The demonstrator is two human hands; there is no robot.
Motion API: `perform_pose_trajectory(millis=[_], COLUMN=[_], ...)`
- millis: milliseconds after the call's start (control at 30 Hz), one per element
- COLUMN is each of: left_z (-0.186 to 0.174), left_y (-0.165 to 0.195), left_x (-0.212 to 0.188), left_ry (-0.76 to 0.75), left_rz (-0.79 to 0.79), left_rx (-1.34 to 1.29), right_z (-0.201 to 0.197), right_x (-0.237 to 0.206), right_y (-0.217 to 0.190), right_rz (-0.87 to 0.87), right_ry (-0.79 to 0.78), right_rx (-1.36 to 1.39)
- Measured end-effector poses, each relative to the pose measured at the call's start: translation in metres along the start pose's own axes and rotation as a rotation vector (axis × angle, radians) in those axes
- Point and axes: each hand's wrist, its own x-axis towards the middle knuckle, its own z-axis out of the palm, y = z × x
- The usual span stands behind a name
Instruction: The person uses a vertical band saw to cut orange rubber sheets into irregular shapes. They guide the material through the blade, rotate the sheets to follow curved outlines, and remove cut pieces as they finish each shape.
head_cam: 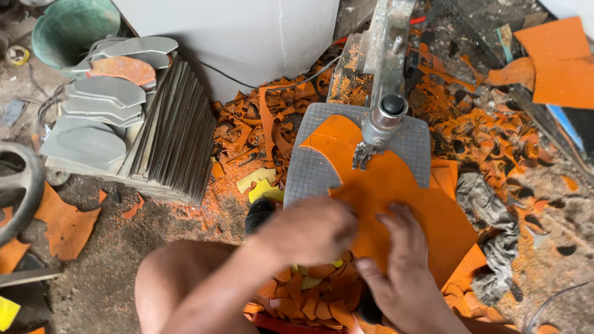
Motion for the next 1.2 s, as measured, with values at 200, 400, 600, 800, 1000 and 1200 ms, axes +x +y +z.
perform_pose_trajectory(millis=[200, 400, 600, 800, 1000, 1200], left_z=[-0.057, -0.024, -0.011, -0.003, -0.004, -0.008], left_y=[-0.065, -0.076, -0.071, -0.062, -0.066, -0.068], left_x=[0.024, 0.051, 0.075, 0.085, 0.089, 0.096], left_ry=[0.440, 0.332, 0.450, 0.548, 0.540, 0.562], left_rz=[0.214, 0.021, -0.162, -0.211, -0.221, -0.227], left_rx=[0.281, 0.285, 0.148, 0.219, 0.235, 0.240], right_z=[-0.014, -0.037, -0.057, -0.035, -0.003, -0.001], right_x=[0.035, 0.056, 0.067, 0.073, 0.075, 0.082], right_y=[0.031, 0.074, 0.080, 0.066, 0.066, 0.073], right_rz=[-0.281, -0.417, -0.270, -0.145, 0.002, 0.044], right_ry=[-0.159, -0.216, -0.237, -0.096, 0.095, 0.117], right_rx=[-0.574, -0.466, -0.461, -0.409, -0.512, -0.539])
